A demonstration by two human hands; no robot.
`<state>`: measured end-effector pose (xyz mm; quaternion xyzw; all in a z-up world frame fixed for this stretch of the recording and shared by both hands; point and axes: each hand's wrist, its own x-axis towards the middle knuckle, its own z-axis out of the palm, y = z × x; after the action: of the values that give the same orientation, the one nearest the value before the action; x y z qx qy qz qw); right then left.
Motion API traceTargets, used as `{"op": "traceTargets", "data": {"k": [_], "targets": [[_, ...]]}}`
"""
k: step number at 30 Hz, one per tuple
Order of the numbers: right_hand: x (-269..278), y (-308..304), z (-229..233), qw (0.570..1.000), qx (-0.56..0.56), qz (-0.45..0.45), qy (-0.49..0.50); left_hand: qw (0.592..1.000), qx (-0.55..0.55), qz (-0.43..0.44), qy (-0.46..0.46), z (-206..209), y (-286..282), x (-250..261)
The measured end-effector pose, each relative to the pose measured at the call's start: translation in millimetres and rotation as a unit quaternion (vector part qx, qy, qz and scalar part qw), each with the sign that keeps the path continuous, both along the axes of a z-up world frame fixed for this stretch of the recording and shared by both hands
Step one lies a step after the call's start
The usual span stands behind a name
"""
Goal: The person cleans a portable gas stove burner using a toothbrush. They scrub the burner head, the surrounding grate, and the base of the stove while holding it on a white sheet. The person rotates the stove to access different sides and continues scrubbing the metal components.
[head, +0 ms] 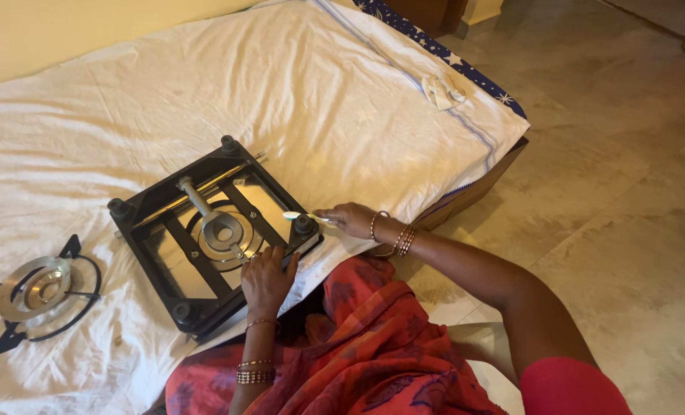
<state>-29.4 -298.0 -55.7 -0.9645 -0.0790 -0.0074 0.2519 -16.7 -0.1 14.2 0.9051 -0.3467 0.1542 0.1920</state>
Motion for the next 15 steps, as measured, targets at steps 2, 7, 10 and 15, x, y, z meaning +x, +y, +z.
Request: {"op": "traceTargets", "data": {"k": [2, 7, 10, 15], "targets": [[-6, 5, -9, 0.998, -0.006, -0.012, -0.061, 1.0, -0.003, -0.005, -0.002, 1, 0, 0], [-37, -5, -15, 0.997, 0.019, -0.042, -0.066, 1.0, 0.012, -0.008, 0.002, -1, 0, 0], [-46, -8, -6, 0.996, 0.04, -0.056, -0.052, 0.999, 0.038, -0.007, 0.017, -2, 0, 0], [-47, 2, 8, 0.997, 0.032, -0.072, -0.017, 0.999, 0.003, -0.032, 0.002, -4, 1, 6]]}}
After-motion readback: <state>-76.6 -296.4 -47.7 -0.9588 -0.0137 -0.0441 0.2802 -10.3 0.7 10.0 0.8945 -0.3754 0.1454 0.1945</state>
